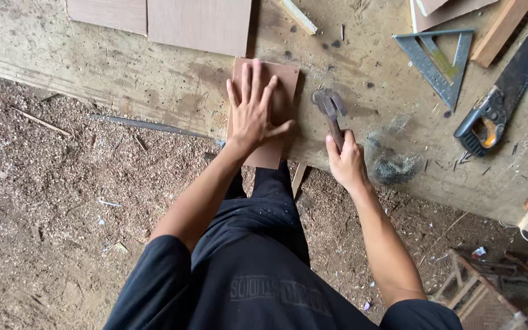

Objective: The person assembles a small wooden box by aligning and joining wooden pieces. They use a hammer to drive nails into the joints, repeatedly checking alignment and securing the structure.

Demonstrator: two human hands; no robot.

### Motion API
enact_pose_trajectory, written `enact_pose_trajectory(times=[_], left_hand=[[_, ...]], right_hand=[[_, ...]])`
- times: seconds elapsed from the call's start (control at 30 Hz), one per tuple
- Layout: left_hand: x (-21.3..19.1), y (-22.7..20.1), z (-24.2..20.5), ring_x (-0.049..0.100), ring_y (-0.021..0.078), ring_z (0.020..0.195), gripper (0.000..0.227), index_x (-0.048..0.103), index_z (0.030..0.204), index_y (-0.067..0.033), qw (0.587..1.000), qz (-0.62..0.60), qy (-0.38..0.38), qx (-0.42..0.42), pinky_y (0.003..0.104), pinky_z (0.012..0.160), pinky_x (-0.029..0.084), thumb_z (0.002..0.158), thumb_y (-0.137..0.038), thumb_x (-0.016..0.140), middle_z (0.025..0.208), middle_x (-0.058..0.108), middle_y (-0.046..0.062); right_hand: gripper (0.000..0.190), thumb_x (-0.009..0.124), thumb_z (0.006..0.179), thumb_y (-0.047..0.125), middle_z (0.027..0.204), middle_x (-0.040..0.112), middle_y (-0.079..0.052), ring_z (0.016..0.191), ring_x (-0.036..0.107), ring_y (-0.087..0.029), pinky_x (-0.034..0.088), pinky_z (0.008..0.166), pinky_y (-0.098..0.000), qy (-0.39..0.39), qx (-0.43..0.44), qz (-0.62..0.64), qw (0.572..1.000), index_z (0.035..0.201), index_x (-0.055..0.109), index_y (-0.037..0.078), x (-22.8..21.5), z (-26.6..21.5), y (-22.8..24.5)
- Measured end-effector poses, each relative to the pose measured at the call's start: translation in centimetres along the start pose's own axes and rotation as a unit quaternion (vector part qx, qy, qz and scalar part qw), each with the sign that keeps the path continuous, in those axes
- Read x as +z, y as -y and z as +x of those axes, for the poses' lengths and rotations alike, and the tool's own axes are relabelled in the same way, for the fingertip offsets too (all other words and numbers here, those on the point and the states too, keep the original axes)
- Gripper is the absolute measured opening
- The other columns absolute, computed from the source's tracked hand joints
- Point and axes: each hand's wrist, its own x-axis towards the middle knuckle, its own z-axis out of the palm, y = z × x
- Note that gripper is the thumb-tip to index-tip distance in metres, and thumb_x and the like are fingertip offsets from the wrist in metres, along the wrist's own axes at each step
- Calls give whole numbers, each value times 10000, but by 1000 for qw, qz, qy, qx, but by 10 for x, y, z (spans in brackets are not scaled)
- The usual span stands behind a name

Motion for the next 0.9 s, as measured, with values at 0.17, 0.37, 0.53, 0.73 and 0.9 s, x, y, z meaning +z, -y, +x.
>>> enact_pose_trajectory(times=[0.17, 0.37, 0.53, 0.73, 0.9], left_hand=[[-19, 12, 13, -12, 387, 1561, 1233, 326, 1611, -145, 985, 119, 78, 93, 709, 1195, 26, 665, -857, 669, 1692, -10, 172], [-22, 25, 14, 19, 366, 1594, 1120, 380, 1605, -173, 977, 139, 9, 160, 670, 1245, 54, 747, -812, 710, 1730, 29, 149], [-15, 27, 18, 8, 356, 1567, 1250, 337, 1603, -176, 978, 133, 90, 131, 657, 1223, 27, 611, -837, 712, 1701, 9, 144], [-14, 26, 19, 4, 331, 1581, 1171, 320, 1602, -185, 977, 151, 43, 145, 633, 1239, 17, 697, -845, 661, 1712, -3, 128], [-13, 25, 14, 19, 340, 1573, 1111, 351, 1600, -188, 974, 165, 32, 151, 638, 1225, 26, 748, -854, 605, 1708, 10, 135]], right_hand=[[473, 578, 1073, 435, 560, 559, -50, 365, 501, -141, 408, 289, -310, -9, -118, -124, 985, 969, 581, -27, 1, -1, 2], [571, 586, 1019, 577, 565, 546, -53, 429, 518, -160, 413, 346, -341, -76, -217, -229, 946, 831, 544, 40, 29, 4, 12], [529, 528, 1125, 503, 647, 549, -26, 430, 502, -127, 397, 309, -301, -80, -146, -191, 967, 941, 552, 7, 51, 11, 1], [556, 563, 1046, 549, 572, 536, -28, 399, 483, -147, 388, 306, -343, -76, -89, -190, 975, 904, 551, 11, 48, 15, 0], [545, 576, 1093, 506, 637, 569, -58, 446, 491, -122, 396, 343, -299, -127, -200, -184, 954, 925, 547, -11, 45, 0, 10]])
